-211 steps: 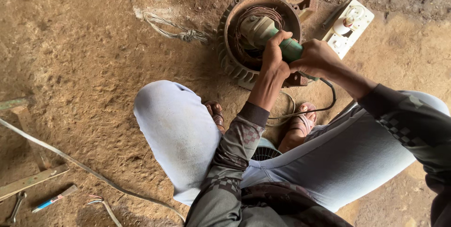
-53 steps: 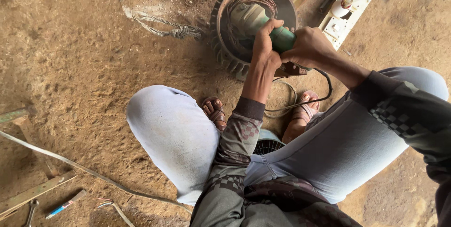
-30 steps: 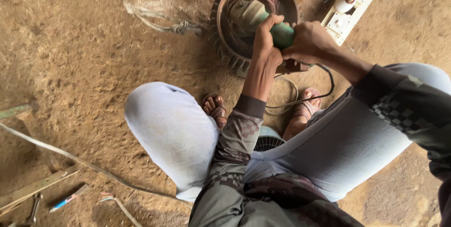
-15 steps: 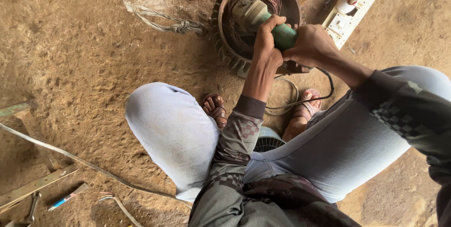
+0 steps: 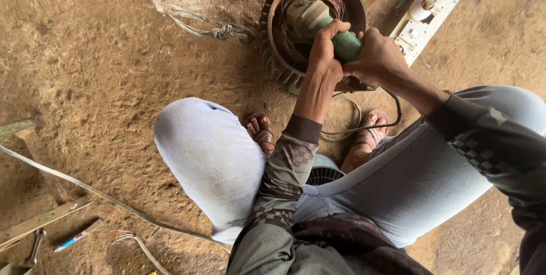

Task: The person sits on the ground holding an angle grinder and grinds the copper windings inside an electric motor stator housing. They periodically stop grinding to pull cut wire pieces out of the housing by hand and then resume grinding the remaining windings.

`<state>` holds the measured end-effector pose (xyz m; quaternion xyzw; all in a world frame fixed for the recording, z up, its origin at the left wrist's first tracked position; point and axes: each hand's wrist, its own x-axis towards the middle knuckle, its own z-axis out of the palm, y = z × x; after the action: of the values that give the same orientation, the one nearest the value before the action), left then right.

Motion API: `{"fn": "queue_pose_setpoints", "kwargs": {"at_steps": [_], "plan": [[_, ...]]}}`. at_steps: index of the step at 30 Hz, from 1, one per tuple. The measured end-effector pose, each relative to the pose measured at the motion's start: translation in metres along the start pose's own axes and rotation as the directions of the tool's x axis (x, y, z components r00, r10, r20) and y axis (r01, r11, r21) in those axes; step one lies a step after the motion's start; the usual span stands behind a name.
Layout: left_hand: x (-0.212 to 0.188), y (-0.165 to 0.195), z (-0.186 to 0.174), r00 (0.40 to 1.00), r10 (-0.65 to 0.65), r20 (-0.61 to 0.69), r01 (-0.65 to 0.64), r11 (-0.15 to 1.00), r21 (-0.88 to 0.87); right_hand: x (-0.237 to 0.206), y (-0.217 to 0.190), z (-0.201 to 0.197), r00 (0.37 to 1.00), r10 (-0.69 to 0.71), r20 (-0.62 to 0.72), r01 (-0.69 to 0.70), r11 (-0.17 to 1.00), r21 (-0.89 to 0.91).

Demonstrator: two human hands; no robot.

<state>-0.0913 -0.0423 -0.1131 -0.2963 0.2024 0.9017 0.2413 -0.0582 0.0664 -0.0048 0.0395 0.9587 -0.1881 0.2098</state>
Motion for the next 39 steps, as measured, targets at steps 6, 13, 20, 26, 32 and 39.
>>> {"fn": "queue_pose_setpoints", "kwargs": {"at_steps": [6,13,20,26,32,39], "plan": [[0.002,0.002,-0.002,1.0,-0.004,0.026,0.004,1.0,-0.008,-0.003,-0.004,0.0,1.0,0.028,0.0,-0.028,0.999,0.03],[0.0,0.004,0.0,0.999,0.004,0.048,-0.004,1.0,-0.006,-0.006,-0.008,0.002,0.999,0.046,-0.016,-0.045,0.998,0.043],[-0.007,0.01,0.003,0.998,-0.02,0.064,0.02,1.0,-0.007,-0.006,-0.01,0.007,0.998,0.05,-0.045,-0.048,0.998,0.03],[-0.006,0.011,0.003,0.994,-0.032,0.106,0.032,0.999,0.005,-0.007,-0.009,0.01,0.996,0.054,-0.066,-0.053,0.998,0.018],[-0.008,0.014,0.003,0.991,-0.046,0.128,0.046,0.999,0.005,-0.01,-0.015,0.007,0.997,0.06,-0.049,-0.06,0.998,-0.005],[-0.015,0.017,0.01,0.988,-0.111,0.103,0.116,0.993,-0.038,-0.007,-0.026,-0.014,0.999,0.018,0.029,-0.016,0.997,-0.071]]}}
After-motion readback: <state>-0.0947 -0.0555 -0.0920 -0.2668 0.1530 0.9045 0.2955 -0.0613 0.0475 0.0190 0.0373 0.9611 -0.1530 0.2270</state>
